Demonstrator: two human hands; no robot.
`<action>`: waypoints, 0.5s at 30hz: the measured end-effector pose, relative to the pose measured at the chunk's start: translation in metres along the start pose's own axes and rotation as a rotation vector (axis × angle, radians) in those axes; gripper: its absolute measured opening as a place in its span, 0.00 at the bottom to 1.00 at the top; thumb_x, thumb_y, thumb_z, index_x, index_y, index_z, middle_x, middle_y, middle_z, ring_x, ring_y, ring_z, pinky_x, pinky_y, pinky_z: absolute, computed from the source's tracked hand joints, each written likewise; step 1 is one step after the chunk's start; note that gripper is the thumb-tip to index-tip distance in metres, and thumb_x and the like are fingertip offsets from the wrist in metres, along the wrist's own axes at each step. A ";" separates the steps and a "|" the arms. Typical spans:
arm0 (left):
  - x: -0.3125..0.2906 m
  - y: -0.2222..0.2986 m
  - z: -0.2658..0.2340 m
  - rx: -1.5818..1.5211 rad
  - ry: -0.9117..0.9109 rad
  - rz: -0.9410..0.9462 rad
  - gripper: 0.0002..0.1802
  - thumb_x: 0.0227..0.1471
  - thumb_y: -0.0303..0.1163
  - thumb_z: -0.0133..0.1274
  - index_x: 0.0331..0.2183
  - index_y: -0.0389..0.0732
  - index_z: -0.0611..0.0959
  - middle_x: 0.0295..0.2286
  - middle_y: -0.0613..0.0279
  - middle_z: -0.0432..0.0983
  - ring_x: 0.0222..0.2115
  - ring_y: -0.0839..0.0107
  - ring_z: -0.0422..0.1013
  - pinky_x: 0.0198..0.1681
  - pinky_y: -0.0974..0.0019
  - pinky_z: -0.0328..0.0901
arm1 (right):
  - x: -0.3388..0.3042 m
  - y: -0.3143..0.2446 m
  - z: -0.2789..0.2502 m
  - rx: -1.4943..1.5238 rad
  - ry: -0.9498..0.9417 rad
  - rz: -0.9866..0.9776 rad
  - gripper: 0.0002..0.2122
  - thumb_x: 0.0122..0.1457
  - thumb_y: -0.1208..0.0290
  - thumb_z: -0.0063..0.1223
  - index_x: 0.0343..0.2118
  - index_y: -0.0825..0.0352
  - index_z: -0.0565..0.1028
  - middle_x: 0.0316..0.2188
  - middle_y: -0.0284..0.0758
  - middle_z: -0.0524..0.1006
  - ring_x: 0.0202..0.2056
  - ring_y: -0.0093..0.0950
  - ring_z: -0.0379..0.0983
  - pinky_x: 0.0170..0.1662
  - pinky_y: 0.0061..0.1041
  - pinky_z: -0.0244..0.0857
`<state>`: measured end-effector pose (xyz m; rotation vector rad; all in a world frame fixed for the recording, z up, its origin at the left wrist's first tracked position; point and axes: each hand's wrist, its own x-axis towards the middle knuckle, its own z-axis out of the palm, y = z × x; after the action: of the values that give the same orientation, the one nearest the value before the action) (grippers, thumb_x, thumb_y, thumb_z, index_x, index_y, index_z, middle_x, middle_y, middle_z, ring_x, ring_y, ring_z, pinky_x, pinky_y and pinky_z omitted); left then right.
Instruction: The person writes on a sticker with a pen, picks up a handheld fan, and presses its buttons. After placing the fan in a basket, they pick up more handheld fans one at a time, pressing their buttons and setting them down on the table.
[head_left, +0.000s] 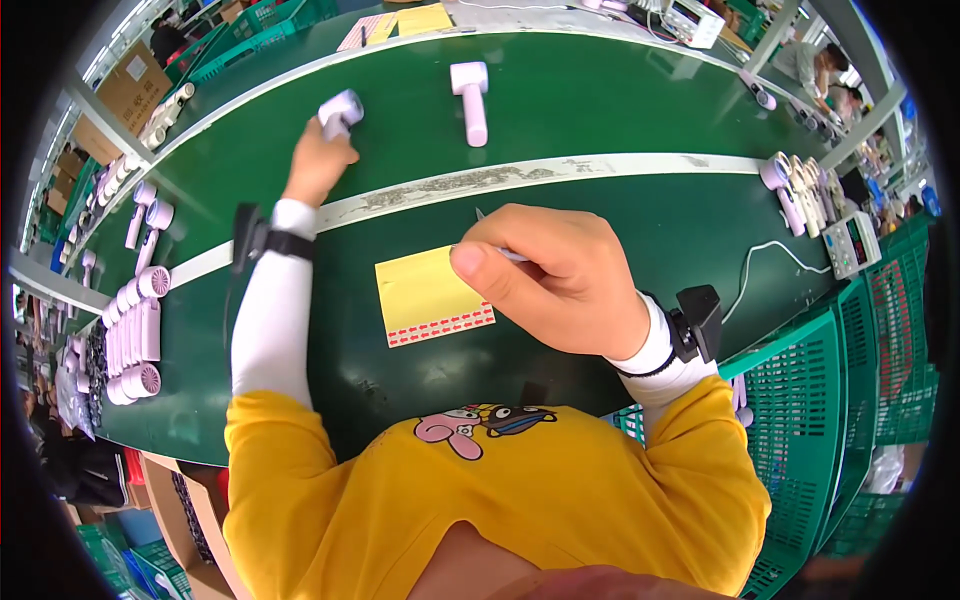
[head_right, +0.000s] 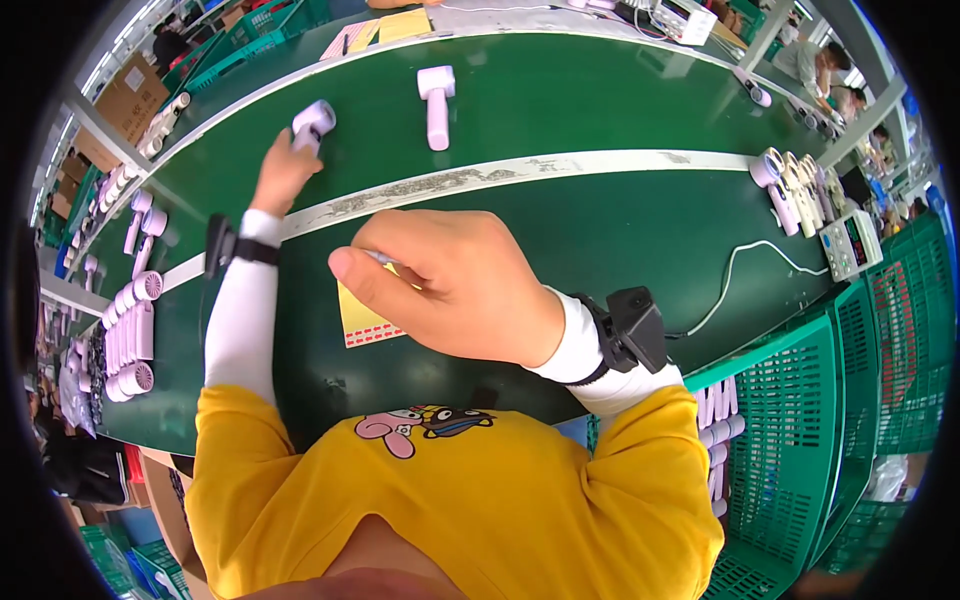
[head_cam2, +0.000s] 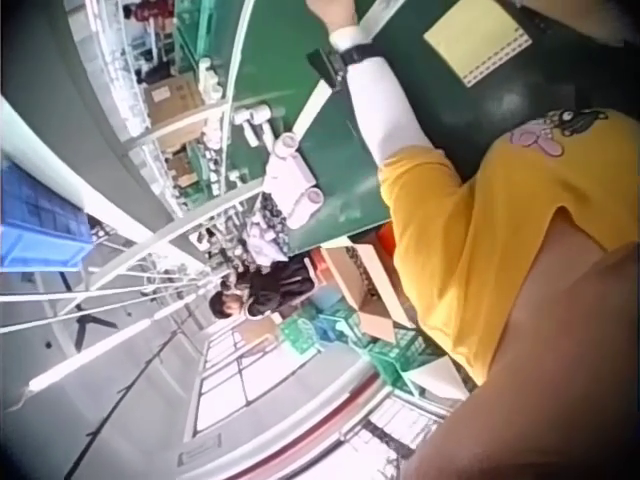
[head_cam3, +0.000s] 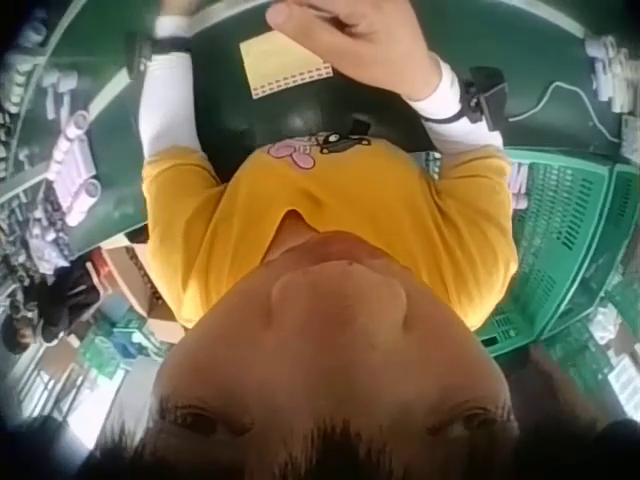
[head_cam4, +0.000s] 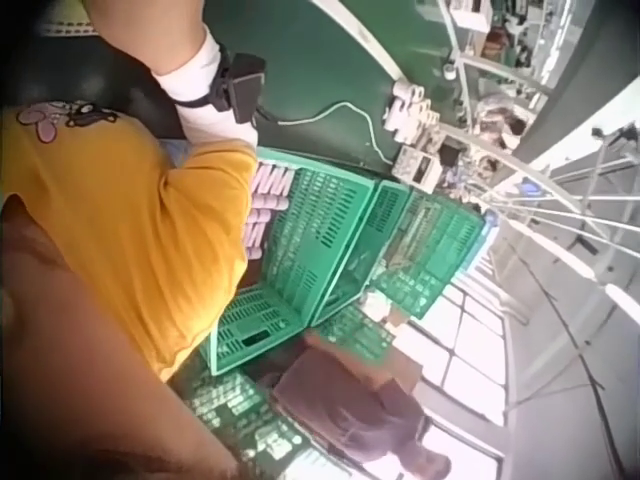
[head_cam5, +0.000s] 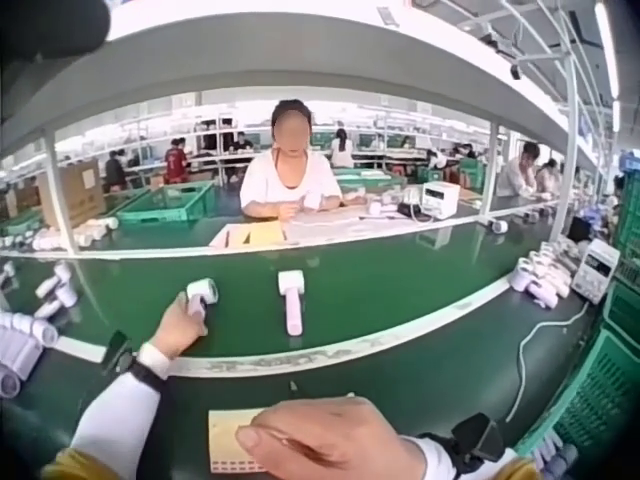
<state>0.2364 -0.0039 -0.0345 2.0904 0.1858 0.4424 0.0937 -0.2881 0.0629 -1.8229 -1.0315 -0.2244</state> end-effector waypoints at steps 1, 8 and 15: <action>0.010 0.004 0.009 0.294 -0.048 0.050 0.25 0.37 0.29 0.50 0.39 0.25 0.65 0.29 0.40 0.70 0.30 0.57 0.69 0.34 0.64 0.64 | 0.001 0.004 0.001 0.008 0.004 0.013 0.08 0.53 0.70 0.48 0.22 0.69 0.71 0.14 0.31 0.66 0.14 0.21 0.59 0.18 0.18 0.53; 0.020 -0.025 0.026 0.212 0.018 0.181 0.25 0.37 0.30 0.51 0.39 0.26 0.66 0.30 0.44 0.71 0.31 0.58 0.70 0.35 0.64 0.64 | 0.018 0.035 -0.003 -0.026 0.109 0.258 0.10 0.54 0.68 0.47 0.23 0.70 0.70 0.15 0.28 0.66 0.17 0.16 0.58 0.19 0.16 0.53; -0.025 -0.094 -0.078 0.203 0.332 0.049 0.20 0.34 0.29 0.53 0.34 0.32 0.73 0.31 0.51 0.73 0.32 0.63 0.70 0.36 0.64 0.65 | 0.020 0.174 -0.023 0.106 0.379 0.568 0.17 0.52 0.57 0.46 0.27 0.71 0.73 0.22 0.30 0.71 0.26 0.18 0.61 0.32 0.18 0.56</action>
<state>0.1877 0.0996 -0.0826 2.2110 0.3877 0.8300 0.2401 -0.3224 -0.0304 -1.8085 -0.2399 -0.1552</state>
